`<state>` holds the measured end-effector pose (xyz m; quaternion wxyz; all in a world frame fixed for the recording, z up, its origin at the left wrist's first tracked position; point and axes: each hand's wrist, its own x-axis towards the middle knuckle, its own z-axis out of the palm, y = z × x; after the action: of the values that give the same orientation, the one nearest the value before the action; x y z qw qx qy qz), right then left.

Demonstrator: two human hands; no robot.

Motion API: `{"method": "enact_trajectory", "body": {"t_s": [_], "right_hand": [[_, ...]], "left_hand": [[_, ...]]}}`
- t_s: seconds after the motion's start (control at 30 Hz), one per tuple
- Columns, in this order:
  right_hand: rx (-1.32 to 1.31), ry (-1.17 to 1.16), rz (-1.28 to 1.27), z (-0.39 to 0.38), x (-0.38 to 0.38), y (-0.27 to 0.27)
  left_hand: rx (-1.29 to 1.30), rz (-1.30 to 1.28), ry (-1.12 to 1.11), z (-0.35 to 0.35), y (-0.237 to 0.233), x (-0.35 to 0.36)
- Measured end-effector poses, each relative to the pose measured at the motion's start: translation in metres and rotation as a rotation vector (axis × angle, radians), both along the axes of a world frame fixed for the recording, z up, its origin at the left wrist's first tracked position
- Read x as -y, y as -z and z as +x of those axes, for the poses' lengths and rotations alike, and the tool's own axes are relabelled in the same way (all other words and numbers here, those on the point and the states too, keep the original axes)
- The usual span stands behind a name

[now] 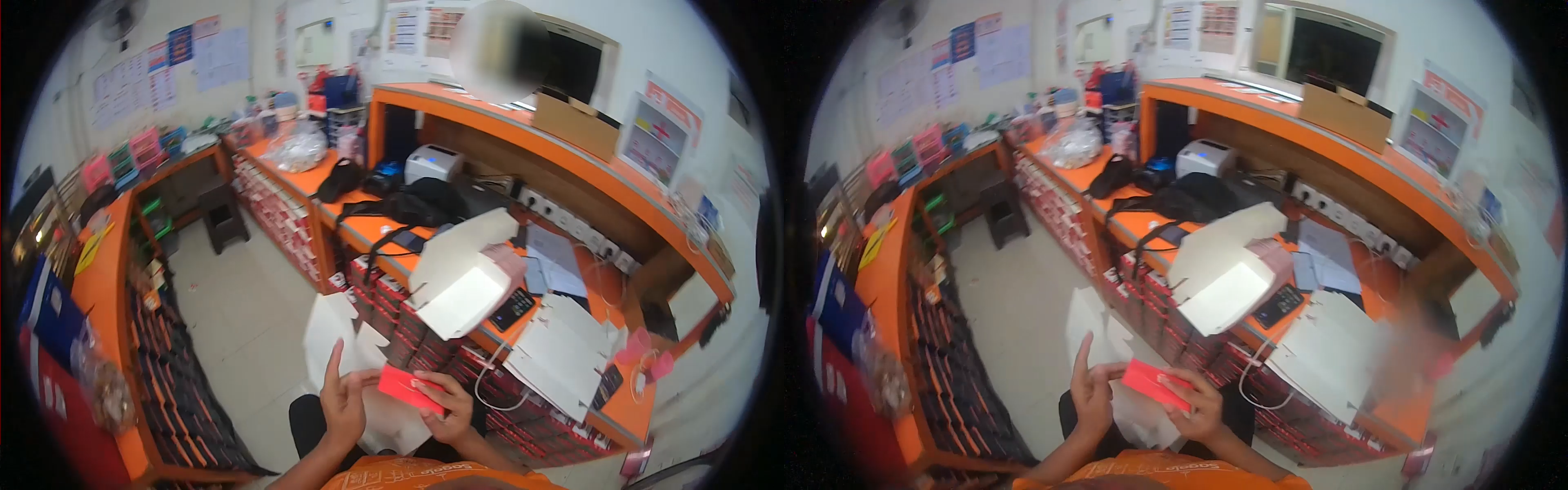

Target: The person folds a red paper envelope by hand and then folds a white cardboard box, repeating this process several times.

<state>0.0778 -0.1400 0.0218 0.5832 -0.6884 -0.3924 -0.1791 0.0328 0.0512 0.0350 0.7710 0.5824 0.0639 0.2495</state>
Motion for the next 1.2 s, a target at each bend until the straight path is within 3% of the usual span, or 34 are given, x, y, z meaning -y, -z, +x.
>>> {"method": "enact_trajectory", "body": {"t_s": [0.13, 0.17, 0.2, 0.27, 0.3, 0.37, 0.4, 0.47, 0.5, 0.57, 0.73, 0.8, 0.87, 0.93, 0.97, 1.0, 1.03, 1.07, 1.13, 1.17, 1.2], "right_hand": [[0.126, -0.161, -0.103, 0.008, 0.003, 0.008], [0.106, -0.046, -0.071, 0.005, -0.001, 0.007], [0.086, 0.07, -0.039, 0.003, -0.004, 0.007], [-0.075, 0.092, 0.036, 0.002, -0.012, 0.013], [-0.017, 0.133, -0.066, 0.001, -0.011, 0.007], [0.021, 0.138, -0.083, -0.001, -0.016, 0.006], [0.063, 0.203, -0.102, -0.001, -0.016, 0.009], [0.074, 0.19, -0.153, 0.006, -0.011, 0.018], [-0.027, 0.164, -0.027, 0.01, -0.01, 0.019], [-0.27, 0.131, 0.114, 0.015, -0.007, 0.007], [-0.122, 0.053, -0.029, 0.02, -0.012, 0.01], [0.049, 0.08, -0.155, 0.015, -0.019, 0.012], [0.03, 0.13, -0.131, 0.013, -0.022, 0.011], [-0.044, 0.218, -0.054, 0.02, -0.02, 0.014], [-0.118, 0.313, 0.024, 0.024, -0.017, 0.018], [-0.13, 0.333, 0.018, 0.03, -0.012, 0.022], [-0.224, 0.304, 0.124, 0.038, -0.006, 0.026], [-0.317, 0.29, 0.228, 0.044, 0.004, 0.03], [-0.431, 0.113, 0.401, 0.051, 0.012, 0.032], [-0.362, 0.147, 0.335, 0.051, 0.013, 0.031], [-0.301, 0.186, 0.262, 0.052, 0.016, 0.023]], "left_hand": [[0.126, -0.062, 0.117, 0.016, 0.02, -0.025], [0.164, -0.134, 0.207, 0.018, 0.028, -0.03], [0.178, -0.074, 0.194, 0.021, 0.035, -0.032], [0.143, 0.086, 0.226, 0.019, 0.038, -0.03], [0.092, 0.177, 0.275, 0.015, 0.038, -0.027], [0.204, 0.741, 0.163, 0.014, 0.054, -0.021], [0.2, 0.479, 0.339, 0.017, 0.058, -0.016], [0.186, 0.844, 0.087, 0.005, 0.037, -0.013], [0.17, 0.852, 0.059, 0.002, 0.029, -0.02], [-0.036, 0.68, 0.33, -0.002, 0.014, -0.033], [-0.088, 0.572, 0.291, 0.002, 0.025, -0.021], [0.146, 0.784, 0.107, 0.005, 0.037, -0.014], [0.077, 0.883, 0.176, 0.01, 0.05, -0.015], [0.075, 0.88, 0.077, 0.011, 0.079, -0.002], [0.003, 0.846, 0.252, 0.003, 0.05, -0.001], [0.0, 0.84, 0.276, -0.002, 0.033, 0.001], [0.09, 0.989, 0.352, -0.005, 0.021, 0.006], [0.194, 1.126, 0.441, -0.006, 0.018, 0.016], [0.194, 1.316, 0.365, -0.002, 0.041, 0.04], [0.138, 1.23, 0.341, 0.01, 0.062, 0.054], [-0.005, 1.091, 0.499, 0.016, 0.042, 0.053]]}}
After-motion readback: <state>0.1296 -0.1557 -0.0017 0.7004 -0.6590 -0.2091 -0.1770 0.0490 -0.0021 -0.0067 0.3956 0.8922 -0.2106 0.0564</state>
